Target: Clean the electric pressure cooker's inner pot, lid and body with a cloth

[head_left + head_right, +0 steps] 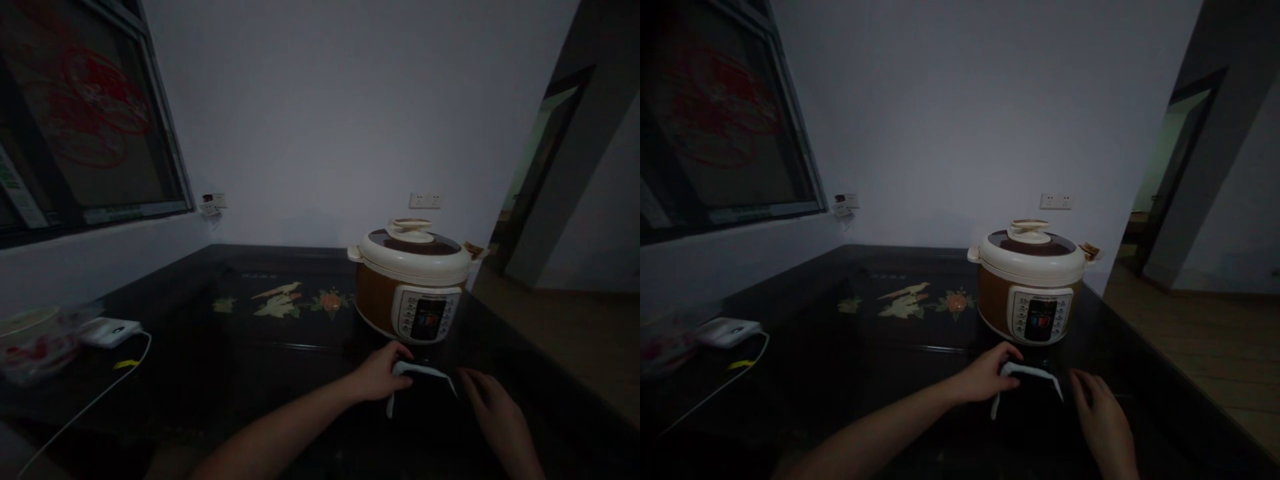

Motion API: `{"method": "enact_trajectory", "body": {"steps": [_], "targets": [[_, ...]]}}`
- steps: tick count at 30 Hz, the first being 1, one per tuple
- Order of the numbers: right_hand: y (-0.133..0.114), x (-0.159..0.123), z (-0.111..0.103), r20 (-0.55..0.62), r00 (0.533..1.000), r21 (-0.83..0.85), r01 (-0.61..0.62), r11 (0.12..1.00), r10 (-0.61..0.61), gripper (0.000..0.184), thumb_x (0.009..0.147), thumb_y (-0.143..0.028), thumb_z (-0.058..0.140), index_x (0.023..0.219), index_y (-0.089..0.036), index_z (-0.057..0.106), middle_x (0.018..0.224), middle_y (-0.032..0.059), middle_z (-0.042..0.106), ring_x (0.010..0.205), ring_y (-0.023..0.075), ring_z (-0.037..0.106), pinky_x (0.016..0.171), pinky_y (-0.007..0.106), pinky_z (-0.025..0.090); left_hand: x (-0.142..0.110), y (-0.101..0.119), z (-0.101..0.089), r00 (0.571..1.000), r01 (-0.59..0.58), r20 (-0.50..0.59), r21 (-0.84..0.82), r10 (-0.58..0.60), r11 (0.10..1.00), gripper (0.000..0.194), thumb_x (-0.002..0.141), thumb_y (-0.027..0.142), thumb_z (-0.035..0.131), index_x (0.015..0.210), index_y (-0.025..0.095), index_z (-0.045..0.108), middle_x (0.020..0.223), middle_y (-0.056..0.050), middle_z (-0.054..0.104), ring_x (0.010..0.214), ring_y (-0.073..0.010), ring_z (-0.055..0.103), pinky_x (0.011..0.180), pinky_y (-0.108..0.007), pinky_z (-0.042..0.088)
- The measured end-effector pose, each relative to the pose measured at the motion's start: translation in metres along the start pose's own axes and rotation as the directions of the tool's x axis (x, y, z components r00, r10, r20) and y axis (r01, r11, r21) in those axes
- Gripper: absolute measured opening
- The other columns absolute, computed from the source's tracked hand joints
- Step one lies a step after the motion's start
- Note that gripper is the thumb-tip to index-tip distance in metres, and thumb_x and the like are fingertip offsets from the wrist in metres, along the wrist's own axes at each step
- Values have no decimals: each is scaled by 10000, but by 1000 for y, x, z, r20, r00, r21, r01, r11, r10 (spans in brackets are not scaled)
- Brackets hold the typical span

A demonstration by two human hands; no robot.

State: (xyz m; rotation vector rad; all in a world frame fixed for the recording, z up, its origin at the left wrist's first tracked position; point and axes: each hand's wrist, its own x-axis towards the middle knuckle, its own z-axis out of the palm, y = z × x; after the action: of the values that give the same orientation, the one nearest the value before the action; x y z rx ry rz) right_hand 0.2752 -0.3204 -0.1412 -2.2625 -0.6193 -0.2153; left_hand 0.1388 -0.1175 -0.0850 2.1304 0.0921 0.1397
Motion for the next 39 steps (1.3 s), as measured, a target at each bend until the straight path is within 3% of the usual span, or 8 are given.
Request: {"method": "enact_trajectory", "body": {"steps": [6,11,15,18,22,25,33,39], "targets": [[11,3,4,26,999,11,-42,999,42,533,761,-605,380,953,-206,677,1092,125,670,968,314,645,801,417,506,-73,-55,-110,980,132,-142,-61,-139,989,419,806,285,518,1210,179,483,960,-41,637,837,-167,620,716,-265,478],[21,7,7,36,998,18,-56,998,56,508,735,-595,415,919,-211,694,1048,128,693,926,324,661,802,439,513,-135,-112,-213,884,339,-375,105,-279,935,431,823,337,443,1209,150,484,987,-95,660,867,-238,651,749,-349,499],[25,9,9,39,997,-2,-67,998,67,526,720,-598,410,913,-200,695,1043,137,694,908,333,666,786,450,519,-163,-139,-261,807,472,-527,306,-267,827,378,786,246,498,1149,160,556,1146,-128,632,1133,-289,557,968,-426,404],[26,10,7,47,997,-14,-60,998,60,548,717,-606,398,931,-196,693,1070,138,684,941,332,658,808,445,512,-167,-151,-260,802,499,-562,445,-202,743,399,860,253,429,1233,159,533,1292,-156,559,1251,-287,468,1054,-466,307],[25,9,3,64,995,-26,-69,997,70,572,711,-616,388,946,-195,695,1088,140,673,949,333,653,805,445,510,-160,-164,-230,889,414,-429,604,-159,681,421,914,362,398,1291,234,536,1445,-85,455,1357,-236,357,1120,-431,213],[22,9,1,53,996,-21,-68,997,69,553,719,-615,398,926,-200,700,1069,136,681,925,325,658,798,436,512,-159,-172,-216,915,388,-360,664,-182,640,465,938,419,348,1369,288,459,1510,-45,356,1410,-239,259,1132,-477,157],[21,7,3,31,999,-14,-27,1000,28,492,747,-580,414,906,-210,697,1061,120,685,925,304,660,757,398,521,-165,-177,-224,899,437,-361,719,-247,540,541,955,461,242,1456,267,304,1540,-53,270,1426,-254,202,1125,-503,177],[11,-1,1,22,1000,-7,-16,1000,16,467,767,-561,406,917,-218,685,1051,102,685,937,278,656,796,375,512,-163,-172,-219,906,423,-333,753,-262,505,530,929,386,303,1453,308,290,1551,-36,234,1435,-285,151,1108,-584,152]]}}
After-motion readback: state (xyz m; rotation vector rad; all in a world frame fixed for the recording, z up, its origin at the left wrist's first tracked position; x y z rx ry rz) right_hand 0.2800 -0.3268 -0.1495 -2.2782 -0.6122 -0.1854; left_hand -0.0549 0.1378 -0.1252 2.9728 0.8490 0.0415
